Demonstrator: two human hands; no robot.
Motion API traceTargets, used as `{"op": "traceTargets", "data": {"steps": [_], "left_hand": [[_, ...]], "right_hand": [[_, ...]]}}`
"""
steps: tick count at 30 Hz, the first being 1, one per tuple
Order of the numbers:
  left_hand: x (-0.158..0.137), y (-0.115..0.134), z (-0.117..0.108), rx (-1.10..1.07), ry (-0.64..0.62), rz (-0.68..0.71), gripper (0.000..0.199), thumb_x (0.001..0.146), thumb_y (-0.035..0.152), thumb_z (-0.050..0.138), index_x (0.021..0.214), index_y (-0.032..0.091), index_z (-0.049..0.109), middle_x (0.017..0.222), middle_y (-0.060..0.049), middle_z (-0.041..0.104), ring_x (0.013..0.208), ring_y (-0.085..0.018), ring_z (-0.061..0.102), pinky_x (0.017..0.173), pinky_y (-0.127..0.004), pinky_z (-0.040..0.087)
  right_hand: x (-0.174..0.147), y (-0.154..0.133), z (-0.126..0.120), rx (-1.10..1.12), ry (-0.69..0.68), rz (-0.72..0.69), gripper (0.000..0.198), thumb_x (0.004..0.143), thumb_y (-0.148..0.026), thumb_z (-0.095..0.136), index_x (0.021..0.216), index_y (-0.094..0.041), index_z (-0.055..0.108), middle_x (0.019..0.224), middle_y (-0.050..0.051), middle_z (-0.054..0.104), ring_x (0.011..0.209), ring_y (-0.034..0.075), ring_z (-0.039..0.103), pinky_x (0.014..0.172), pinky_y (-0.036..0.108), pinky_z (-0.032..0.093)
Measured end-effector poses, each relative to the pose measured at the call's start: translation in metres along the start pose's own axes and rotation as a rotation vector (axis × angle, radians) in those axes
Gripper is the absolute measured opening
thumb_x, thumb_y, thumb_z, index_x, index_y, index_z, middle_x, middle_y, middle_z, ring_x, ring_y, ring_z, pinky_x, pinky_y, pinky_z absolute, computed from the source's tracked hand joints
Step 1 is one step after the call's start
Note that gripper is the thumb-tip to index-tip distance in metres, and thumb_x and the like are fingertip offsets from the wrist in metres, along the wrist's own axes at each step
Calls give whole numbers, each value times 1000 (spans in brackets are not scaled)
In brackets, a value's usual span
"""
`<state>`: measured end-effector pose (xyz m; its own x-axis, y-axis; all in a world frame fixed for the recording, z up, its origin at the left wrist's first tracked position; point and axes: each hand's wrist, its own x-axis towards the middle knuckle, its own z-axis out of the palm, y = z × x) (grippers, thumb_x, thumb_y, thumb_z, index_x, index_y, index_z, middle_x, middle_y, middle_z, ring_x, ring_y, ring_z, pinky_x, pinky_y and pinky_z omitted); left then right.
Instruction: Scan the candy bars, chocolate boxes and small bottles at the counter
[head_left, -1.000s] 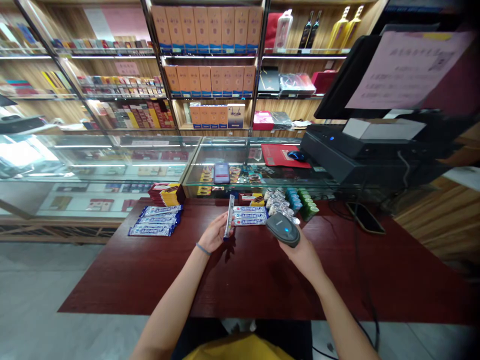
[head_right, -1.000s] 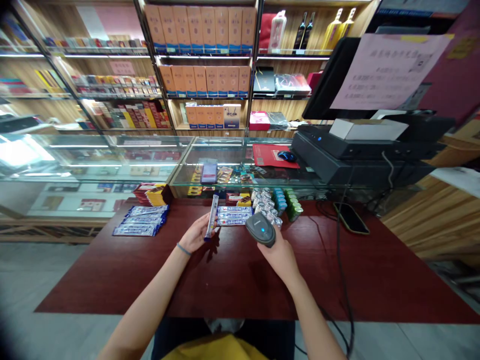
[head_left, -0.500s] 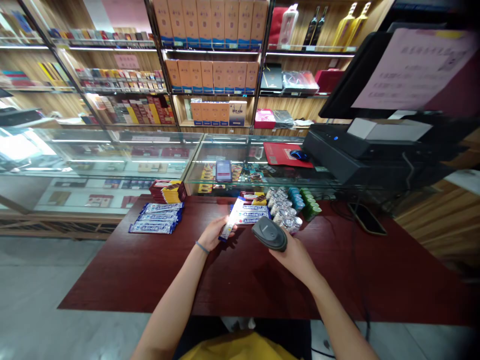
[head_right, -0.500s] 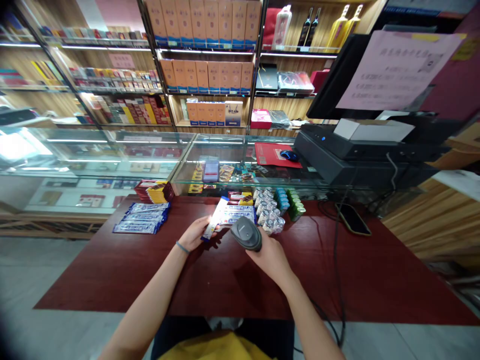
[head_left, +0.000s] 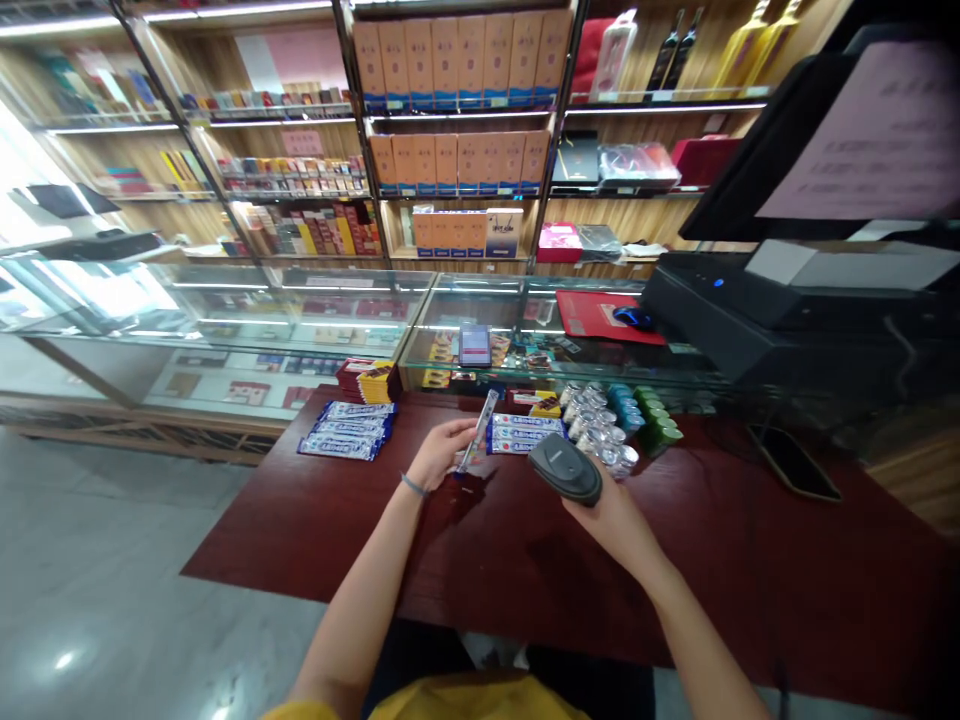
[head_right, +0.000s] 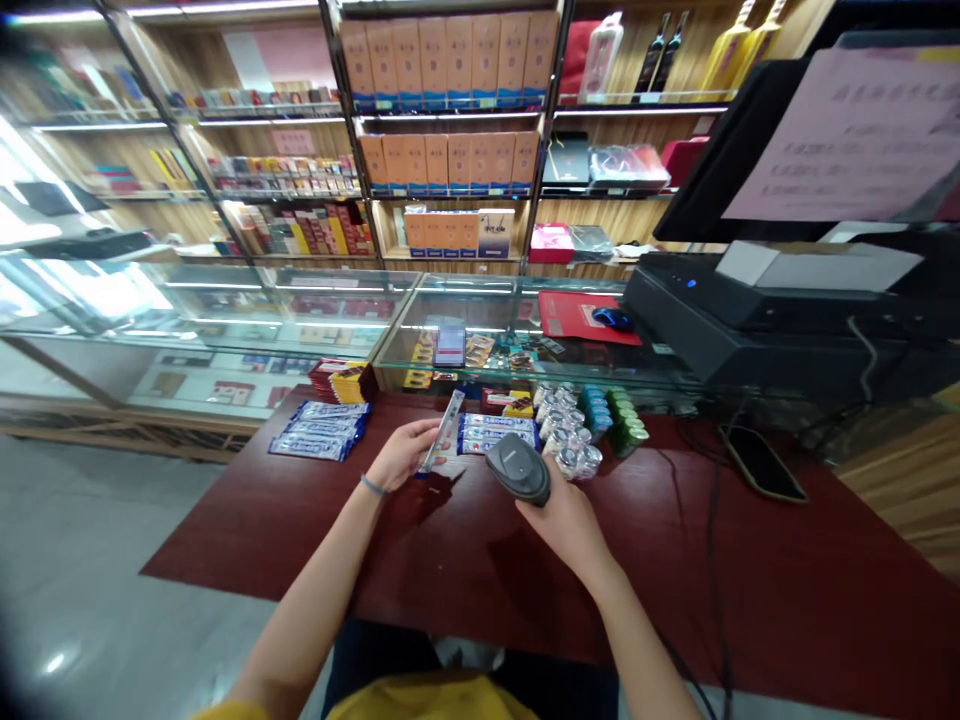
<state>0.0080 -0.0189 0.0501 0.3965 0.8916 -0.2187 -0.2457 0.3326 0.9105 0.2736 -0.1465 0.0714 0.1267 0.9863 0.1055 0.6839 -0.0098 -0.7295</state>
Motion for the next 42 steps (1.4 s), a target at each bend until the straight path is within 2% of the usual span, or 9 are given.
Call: {"op": "traceTargets", "data": {"steps": [4, 10, 14, 18, 22, 30, 37, 42], "left_hand": [[-13, 20, -39, 403, 146, 236, 41, 78, 35, 81, 114, 17, 74, 100, -9, 77, 87, -21, 72, 79, -29, 57], [-54, 43, -133, 1089, 352, 536, 30, 91, 35, 64, 116, 23, 73, 118, -9, 73, 111, -26, 67, 100, -40, 51], [-75, 54, -190, 1402, 360, 546, 33, 97, 37, 53, 124, 26, 69, 125, -7, 70, 113, -25, 66, 99, -37, 51], [-71, 65, -227, 1604, 341, 541, 33, 99, 32, 50, 125, 27, 69, 128, -8, 69, 114, -24, 65, 102, -37, 50], [-49, 70, -240, 1689, 273, 535, 31, 96, 24, 55, 121, 28, 71, 128, -6, 68, 116, -21, 64, 105, -35, 48], [-19, 70, -236, 1668, 277, 515, 32, 93, 19, 56, 121, 26, 71, 125, -8, 69, 114, -20, 64, 104, -34, 48], [-10, 62, -244, 1669, 300, 549, 35, 93, 16, 54, 123, 22, 70, 125, -11, 68, 115, -22, 62, 106, -39, 48], [-11, 60, -244, 1666, 311, 565, 35, 97, 21, 50, 128, 21, 67, 127, -12, 67, 117, -23, 61, 106, -40, 48]], "right_hand": [[7, -4, 10, 24, -23, -49, 44, 76, -32, 64, 118, -26, 52, 106, 10, 75, 106, 33, 71, 89, 41, 54], [16, -8, 31, 48, -40, -93, 46, 78, -34, 62, 122, -26, 53, 102, 9, 76, 105, 31, 72, 88, 40, 54], [21, -7, 43, 30, -68, -97, 50, 78, -36, 62, 126, -26, 51, 98, 8, 77, 104, 32, 72, 87, 41, 54], [24, -10, 54, 6, -59, -82, 52, 79, -38, 63, 128, -27, 50, 97, 8, 78, 102, 33, 73, 85, 41, 55], [23, -20, 64, -22, -46, -87, 48, 78, -38, 64, 123, -30, 52, 93, 6, 78, 96, 34, 75, 79, 39, 55], [22, -31, 75, -55, -31, -53, 45, 78, -42, 59, 121, -31, 52, 90, 5, 78, 92, 35, 75, 75, 39, 54], [25, -34, 73, -1, -59, -43, 48, 79, -42, 59, 124, -29, 51, 93, 6, 78, 96, 35, 75, 80, 40, 54], [27, -31, 70, 13, -75, -41, 51, 78, -40, 62, 127, -29, 50, 95, 7, 78, 96, 35, 74, 79, 40, 54]]}}
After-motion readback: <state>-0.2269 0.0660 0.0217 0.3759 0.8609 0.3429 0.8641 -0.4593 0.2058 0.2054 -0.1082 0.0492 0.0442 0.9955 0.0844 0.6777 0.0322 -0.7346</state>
